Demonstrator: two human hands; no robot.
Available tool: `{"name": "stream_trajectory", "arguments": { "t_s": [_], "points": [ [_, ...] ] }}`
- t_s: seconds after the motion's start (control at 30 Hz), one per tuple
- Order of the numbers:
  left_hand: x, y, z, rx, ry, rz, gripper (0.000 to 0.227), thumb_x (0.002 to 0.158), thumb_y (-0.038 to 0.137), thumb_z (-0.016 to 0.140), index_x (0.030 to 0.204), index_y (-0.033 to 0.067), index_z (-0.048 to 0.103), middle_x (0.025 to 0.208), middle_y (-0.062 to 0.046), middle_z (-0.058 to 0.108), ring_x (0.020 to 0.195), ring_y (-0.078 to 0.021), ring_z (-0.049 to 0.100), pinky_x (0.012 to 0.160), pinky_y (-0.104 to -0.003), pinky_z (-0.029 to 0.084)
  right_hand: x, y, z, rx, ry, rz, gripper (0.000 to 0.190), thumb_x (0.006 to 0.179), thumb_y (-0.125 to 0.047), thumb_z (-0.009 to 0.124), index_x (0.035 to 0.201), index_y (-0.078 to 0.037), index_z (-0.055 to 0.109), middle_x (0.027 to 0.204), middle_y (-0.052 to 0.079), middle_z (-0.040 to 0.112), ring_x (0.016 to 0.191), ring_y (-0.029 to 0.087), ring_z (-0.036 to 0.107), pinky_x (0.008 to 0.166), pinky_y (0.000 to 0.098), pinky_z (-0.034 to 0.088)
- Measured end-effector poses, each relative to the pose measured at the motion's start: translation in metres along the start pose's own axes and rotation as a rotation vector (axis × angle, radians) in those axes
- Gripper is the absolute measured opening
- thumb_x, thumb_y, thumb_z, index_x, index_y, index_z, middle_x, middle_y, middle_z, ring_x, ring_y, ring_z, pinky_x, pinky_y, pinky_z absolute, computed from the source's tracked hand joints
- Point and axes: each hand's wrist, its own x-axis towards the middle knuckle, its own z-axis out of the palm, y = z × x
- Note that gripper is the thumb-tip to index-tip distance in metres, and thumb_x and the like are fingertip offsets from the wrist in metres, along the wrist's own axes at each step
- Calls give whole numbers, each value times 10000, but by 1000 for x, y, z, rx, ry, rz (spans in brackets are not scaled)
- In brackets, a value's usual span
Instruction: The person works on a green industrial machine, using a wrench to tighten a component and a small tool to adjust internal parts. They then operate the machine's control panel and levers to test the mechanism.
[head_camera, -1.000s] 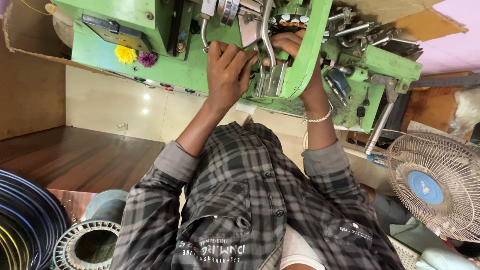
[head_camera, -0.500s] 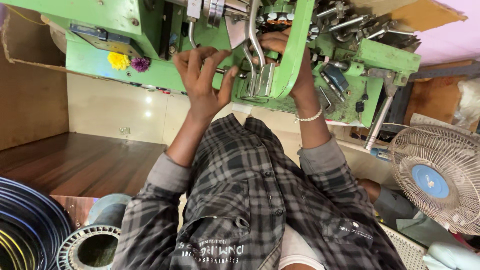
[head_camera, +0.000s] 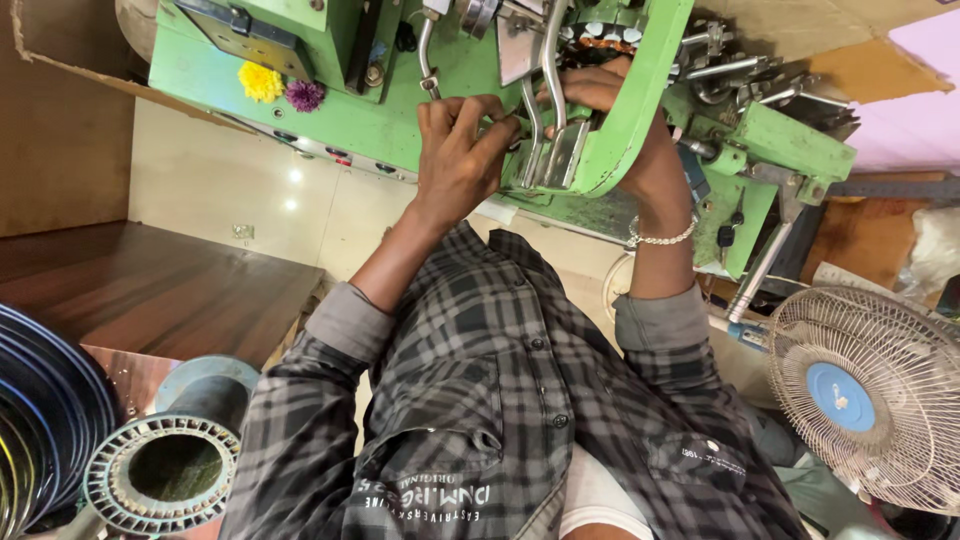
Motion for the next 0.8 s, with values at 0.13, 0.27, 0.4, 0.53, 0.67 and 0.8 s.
{"name": "stream_trajectory", "arguments": {
  "t_s": [0.13, 0.27, 0.4, 0.53, 0.67, 0.8],
  "points": [
    [2, 3, 3, 7, 29, 23, 318, 816, 40, 791, 1119, 124, 740, 1207, 15, 586, 1083, -258, 490, 929, -421, 373, 2, 1, 2, 103, 53, -86, 365, 881, -218, 888, 1176, -58, 743, 1242, 111, 744, 1115, 257, 630, 956, 399, 472],
    [5, 0, 9, -21, 76, 50, 332, 835, 48, 811, 1152, 121, 748, 1199, 9, 585, 1067, -255, 487, 923, -411, 396, 4, -7, 10, -98, 21, 38, 256, 872, -227, 851, 1075, -83, 789, 1195, 95, 777, 981, 267, 582, 898, 396, 449],
    [18, 3, 6, -48, 41, 51, 280, 865, 56, 804, 1133, 109, 741, 1203, -9, 598, 1064, -254, 501, 910, -406, 399, 6, -14, 3, -34, 40, 1, 195, 903, -192, 817, 1054, -84, 761, 1213, 98, 761, 1032, 279, 605, 934, 391, 455],
    [34, 12, -12, -103, 105, -6, 232, 900, 154, 813, 1101, 118, 703, 1204, -51, 584, 1072, -293, 494, 938, -434, 399, 8, -17, -14, -60, -48, -28, 250, 828, -147, 804, 1021, -36, 688, 1209, 152, 726, 1144, 323, 656, 1054, 444, 453],
    [34, -1, -15, -124, 198, -66, 252, 912, 190, 779, 1137, 140, 679, 1222, -82, 561, 1130, -317, 494, 998, -447, 406, -1, -36, -6, -74, 44, 197, 191, 892, -50, 743, 1068, -18, 676, 1204, 119, 728, 1085, 258, 662, 961, 380, 514],
    [57, -33, -6, -167, 290, -49, 175, 980, 215, 723, 1136, 143, 694, 1186, -79, 569, 1105, -306, 513, 937, -420, 430, -21, -45, -19, -1, 277, 315, 184, 1020, 63, 617, 1196, 25, 655, 1127, 83, 715, 966, 144, 635, 831, 294, 530]
  ]
}}
